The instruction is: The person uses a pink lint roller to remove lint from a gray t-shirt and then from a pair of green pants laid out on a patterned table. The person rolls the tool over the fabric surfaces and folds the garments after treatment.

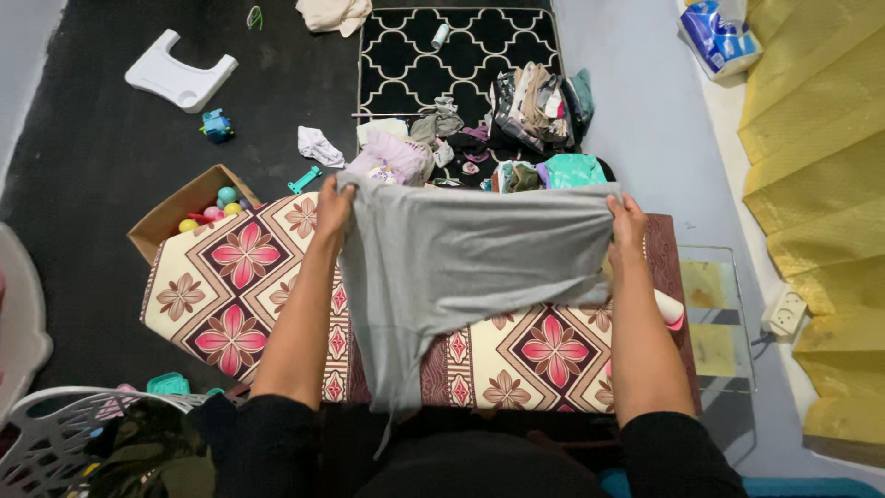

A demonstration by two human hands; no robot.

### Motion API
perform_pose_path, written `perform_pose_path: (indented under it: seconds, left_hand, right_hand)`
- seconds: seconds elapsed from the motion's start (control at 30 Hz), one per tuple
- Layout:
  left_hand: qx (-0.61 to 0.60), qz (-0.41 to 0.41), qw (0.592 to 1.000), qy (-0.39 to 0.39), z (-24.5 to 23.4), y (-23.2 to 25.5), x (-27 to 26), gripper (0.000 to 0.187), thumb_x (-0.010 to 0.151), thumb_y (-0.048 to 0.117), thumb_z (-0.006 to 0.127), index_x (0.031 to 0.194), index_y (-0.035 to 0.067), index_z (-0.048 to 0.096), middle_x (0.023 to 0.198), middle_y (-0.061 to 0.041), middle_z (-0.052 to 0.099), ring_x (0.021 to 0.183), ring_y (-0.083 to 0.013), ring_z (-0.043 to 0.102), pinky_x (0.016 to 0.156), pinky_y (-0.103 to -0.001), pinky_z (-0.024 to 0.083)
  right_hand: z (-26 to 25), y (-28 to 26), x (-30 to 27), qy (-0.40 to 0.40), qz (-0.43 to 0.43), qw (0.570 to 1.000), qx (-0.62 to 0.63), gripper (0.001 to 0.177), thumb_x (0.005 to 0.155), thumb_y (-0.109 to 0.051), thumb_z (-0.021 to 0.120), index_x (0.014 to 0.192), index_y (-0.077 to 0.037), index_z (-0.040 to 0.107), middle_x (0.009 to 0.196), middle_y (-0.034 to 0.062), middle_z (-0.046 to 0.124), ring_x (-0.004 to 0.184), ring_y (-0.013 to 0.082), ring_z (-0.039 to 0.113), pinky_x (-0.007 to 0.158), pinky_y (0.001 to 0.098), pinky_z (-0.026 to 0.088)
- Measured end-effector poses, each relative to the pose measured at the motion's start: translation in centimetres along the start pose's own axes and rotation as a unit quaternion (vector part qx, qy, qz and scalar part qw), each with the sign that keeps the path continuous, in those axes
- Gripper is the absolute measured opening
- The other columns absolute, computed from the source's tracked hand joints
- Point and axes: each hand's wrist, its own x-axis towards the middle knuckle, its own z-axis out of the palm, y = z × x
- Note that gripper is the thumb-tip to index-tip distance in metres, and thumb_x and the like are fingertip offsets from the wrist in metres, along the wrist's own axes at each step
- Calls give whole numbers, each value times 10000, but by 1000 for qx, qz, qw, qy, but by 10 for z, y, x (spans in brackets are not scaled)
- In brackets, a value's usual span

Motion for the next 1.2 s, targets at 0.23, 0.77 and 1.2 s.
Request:
perform_pose_path:
  seconds: [0.23,0.77,1.2]
  left_hand:
    - [254,38,963,85,-20,-39,-26,772,878,271,739,1507,18,369,1470,-256,476,1326,-417,484,1085,-470,385]
    - [215,-118,968,60,-44,-69,-240,478,1004,377,662,1169,-71,629,1071,-317,697,1004,-414,687,885,-475,521]
    - [231,-41,969,81,-84,-61,-261,495,892,265,786,1113,-81,511,929,-292,686,852,-403,694,744,-459,532]
  right_hand:
    - [-25,25,-48,-58,-57,909,-410,480,847,-157,741,1307,-43,663,1131,155,716,1002,228,682,886,363,520]
    - [-75,8,-148,-243,-38,805,-540,381,771,-51,710,1132,-171,728,1013,121,720,930,340,694,801,432,536]
    - [-119,-2,-226,-234,-233,763,-556,207,683,2,649,818,-148,697,864,62,650,900,291,676,751,433,517]
